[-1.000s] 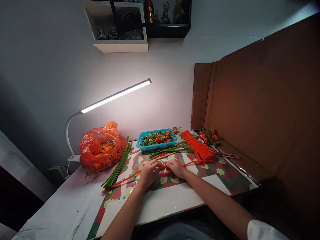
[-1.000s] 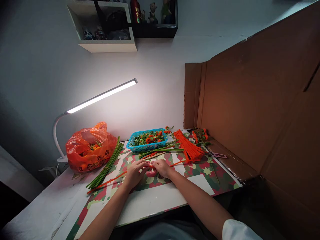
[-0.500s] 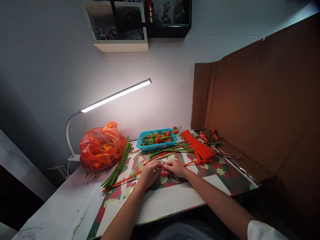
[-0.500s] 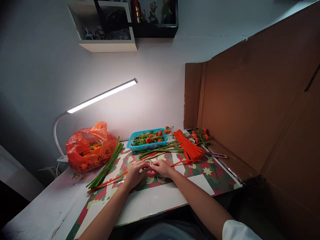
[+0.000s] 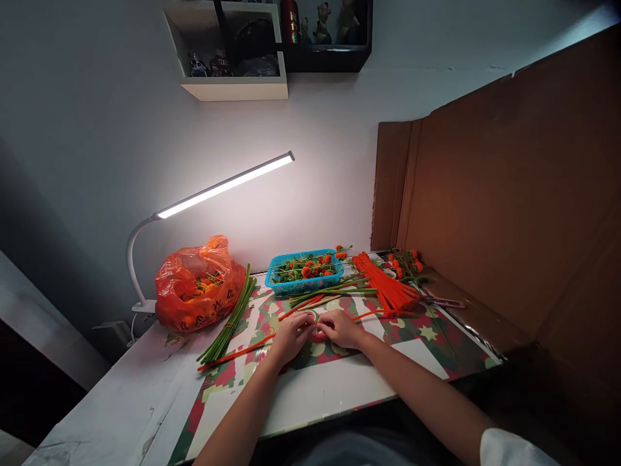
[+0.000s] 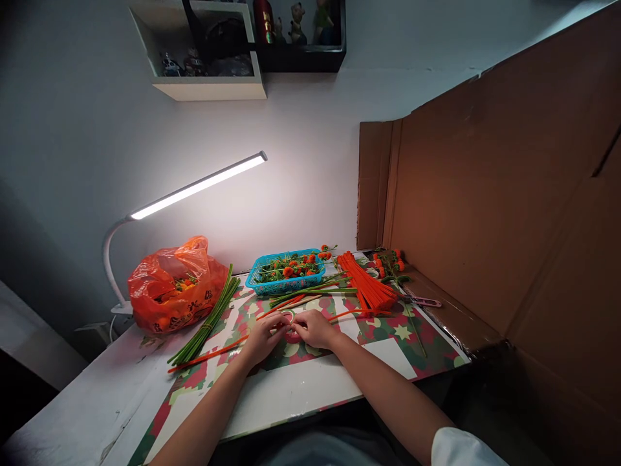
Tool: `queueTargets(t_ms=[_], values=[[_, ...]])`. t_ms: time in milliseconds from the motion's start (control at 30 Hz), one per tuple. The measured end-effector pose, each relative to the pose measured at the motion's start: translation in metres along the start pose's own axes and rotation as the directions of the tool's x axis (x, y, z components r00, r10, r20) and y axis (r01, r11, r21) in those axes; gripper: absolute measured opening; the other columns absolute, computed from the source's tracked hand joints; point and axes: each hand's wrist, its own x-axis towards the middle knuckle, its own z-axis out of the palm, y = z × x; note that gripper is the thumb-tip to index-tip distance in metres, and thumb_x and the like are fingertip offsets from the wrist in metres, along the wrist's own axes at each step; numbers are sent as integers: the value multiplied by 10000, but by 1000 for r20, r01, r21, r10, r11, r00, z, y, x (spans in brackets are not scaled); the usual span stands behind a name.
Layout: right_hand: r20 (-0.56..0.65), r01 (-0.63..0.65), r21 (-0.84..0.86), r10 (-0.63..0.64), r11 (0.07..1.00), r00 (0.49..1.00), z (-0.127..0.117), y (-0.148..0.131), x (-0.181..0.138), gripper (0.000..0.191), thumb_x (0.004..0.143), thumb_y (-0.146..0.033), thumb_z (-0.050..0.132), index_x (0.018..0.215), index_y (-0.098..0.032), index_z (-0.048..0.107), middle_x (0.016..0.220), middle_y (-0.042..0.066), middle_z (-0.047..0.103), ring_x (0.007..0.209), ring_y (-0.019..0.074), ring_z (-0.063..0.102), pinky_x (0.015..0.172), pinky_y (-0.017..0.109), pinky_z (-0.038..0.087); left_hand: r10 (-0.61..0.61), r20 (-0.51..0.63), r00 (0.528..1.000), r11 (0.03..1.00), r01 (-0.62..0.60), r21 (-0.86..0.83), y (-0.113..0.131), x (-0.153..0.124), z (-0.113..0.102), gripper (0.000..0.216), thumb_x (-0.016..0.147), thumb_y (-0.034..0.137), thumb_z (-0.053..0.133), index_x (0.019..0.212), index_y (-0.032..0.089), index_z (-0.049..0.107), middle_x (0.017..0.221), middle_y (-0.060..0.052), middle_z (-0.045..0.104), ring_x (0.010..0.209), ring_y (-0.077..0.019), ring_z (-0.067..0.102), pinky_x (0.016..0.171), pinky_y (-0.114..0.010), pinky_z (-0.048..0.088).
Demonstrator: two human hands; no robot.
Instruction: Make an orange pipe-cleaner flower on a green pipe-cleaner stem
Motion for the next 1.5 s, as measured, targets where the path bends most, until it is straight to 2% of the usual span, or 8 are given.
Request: queueTargets(t_ms=[100,200,400,567,867,1067,1167,1500], values=[[-48,15,-8,-16,1000,999,0,-3,1,228,835,-169,456,608,-166,474,567,-35,435,553,100,379,534,226,251,-4,-33,999,1000,3,-2,1,0,0,118,862,217,502,818,190,608,780,-17,633,695,-136,565,636,-236,449],[-53,-25,36,27,999,998,0,-4,1,260,850,-200,433,592,-171,428,556,-42,408,546,98,374,523,223,243,49,-63,997,997,-46,55,2,0,0,119,856,194,496,839,198,614,813,-25,644,730,-143,575,670,-247,453],[-18,-75,68,76,995,997,4,4,0,267,777,-178,453,527,-174,361,507,-55,354,512,87,333,504,225,220,163,38,986,944,-167,284,3,1,0,132,785,141,536,765,213,644,770,-27,655,763,-180,583,699,-292,432],[-6,-72,51,72,996,997,8,9,0,266,732,-175,466,498,-176,340,481,-59,328,494,85,320,492,226,216,187,92,978,921,-207,329,1,2,3,131,741,117,555,708,215,636,754,-21,652,759,-184,581,687,-295,425],[1,-30,-41,30,999,1000,6,5,0,225,717,-163,500,514,-169,406,495,-54,384,493,85,341,498,223,219,125,104,987,948,-150,280,0,2,4,122,753,111,547,701,196,617,721,-23,638,700,-171,581,646,-268,428],[33,103,-223,-98,969,995,1,-3,-2,167,759,-127,525,595,-158,514,583,-23,534,591,108,423,635,253,267,17,89,996,983,-33,182,-6,0,4,135,757,129,530,659,184,605,656,-12,611,634,-149,543,596,-241,413],[59,133,-262,-122,956,991,-1,-6,-2,150,781,-117,521,639,-160,541,648,-2,581,651,124,467,665,260,268,-15,93,996,987,0,158,-3,-1,1,139,749,144,536,637,185,607,628,-6,597,615,-143,529,589,-235,409],[77,111,-311,-92,944,993,-1,-6,-2,155,825,-137,524,674,-163,548,677,-4,590,657,124,461,664,258,270,10,69,998,981,-23,195,-3,-2,0,117,738,175,571,634,187,624,597,0,588,589,-132,523,591,-228,404]])
